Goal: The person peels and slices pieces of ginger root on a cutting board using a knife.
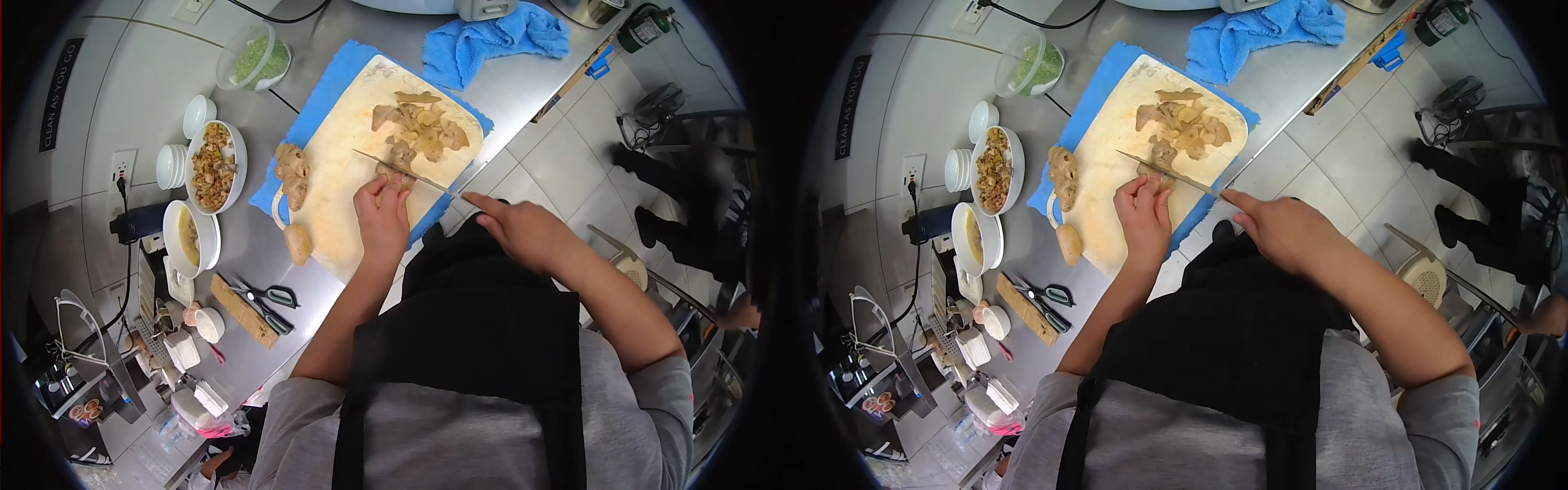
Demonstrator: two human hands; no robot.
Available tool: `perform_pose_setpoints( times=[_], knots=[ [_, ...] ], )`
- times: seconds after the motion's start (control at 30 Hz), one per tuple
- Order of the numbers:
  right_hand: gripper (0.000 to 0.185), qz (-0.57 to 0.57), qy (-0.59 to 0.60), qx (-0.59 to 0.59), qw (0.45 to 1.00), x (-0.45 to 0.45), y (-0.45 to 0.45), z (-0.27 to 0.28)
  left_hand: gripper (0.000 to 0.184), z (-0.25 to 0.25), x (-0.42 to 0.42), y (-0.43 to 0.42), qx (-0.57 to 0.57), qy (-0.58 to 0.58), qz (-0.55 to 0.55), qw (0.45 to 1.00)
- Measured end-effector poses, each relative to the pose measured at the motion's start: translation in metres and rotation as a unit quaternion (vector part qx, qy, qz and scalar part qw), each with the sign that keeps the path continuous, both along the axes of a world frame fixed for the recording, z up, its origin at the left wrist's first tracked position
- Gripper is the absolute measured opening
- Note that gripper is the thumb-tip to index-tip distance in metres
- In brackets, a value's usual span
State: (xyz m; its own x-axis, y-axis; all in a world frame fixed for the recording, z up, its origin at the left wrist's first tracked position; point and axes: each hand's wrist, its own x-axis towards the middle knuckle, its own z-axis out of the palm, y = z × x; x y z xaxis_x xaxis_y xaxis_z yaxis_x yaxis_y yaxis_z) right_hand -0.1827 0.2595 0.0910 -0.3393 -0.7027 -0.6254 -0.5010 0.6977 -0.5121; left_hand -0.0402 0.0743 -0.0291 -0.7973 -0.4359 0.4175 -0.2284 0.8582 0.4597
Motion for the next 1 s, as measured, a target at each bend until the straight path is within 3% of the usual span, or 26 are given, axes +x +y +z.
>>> perform_pose_setpoints(
  times=[0.27, 0.37, 0.43, 0.57, 0.63, 0.67, 0.73, 1.0],
  knots=[
    [0.041, 0.011, -0.034, -0.079, 0.996, -0.014, -0.012, -0.054, 0.029, 0.001, -0.001, 0.002, -0.017, 0.007, 0.007, 1.000],
    [0.041, 0.015, -0.046, -0.175, 0.983, -0.023, -0.012, -0.063, 0.026, 0.003, 0.003, 0.001, 0.004, 0.009, 0.013, 1.000],
    [0.042, -0.047, -0.194, 0.003, 0.980, -0.029, -0.020, -0.025, 0.029, 0.005, 0.008, 0.002, 0.017, 0.033, 0.008, 0.999],
    [0.042, -0.067, -0.189, 0.002, 0.980, -0.022, -0.014, -0.040, 0.029, 0.014, 0.019, -0.001, -0.050, 0.015, -0.028, 0.998],
    [0.043, 0.007, -0.012, -0.209, 0.978, -0.010, -0.008, -0.075, 0.031, 0.012, 0.021, -0.003, -0.041, 0.025, -0.025, 0.999],
    [0.043, 0.007, -0.013, -0.209, 0.978, -0.006, -0.005, -0.075, 0.031, 0.013, 0.022, -0.003, -0.041, 0.024, -0.025, 0.999],
    [0.043, -0.008, 0.002, -0.051, 0.999, 0.007, -0.005, -0.030, 0.031, 0.015, 0.023, 0.000, -0.001, -0.004, -0.022, 1.000],
    [0.047, -0.001, 0.104, -0.121, 0.987, 0.042, 0.049, -0.036, 0.023, 0.001, 0.028, 0.006, 0.043, 0.021, 0.029, 0.998]
  ],
)
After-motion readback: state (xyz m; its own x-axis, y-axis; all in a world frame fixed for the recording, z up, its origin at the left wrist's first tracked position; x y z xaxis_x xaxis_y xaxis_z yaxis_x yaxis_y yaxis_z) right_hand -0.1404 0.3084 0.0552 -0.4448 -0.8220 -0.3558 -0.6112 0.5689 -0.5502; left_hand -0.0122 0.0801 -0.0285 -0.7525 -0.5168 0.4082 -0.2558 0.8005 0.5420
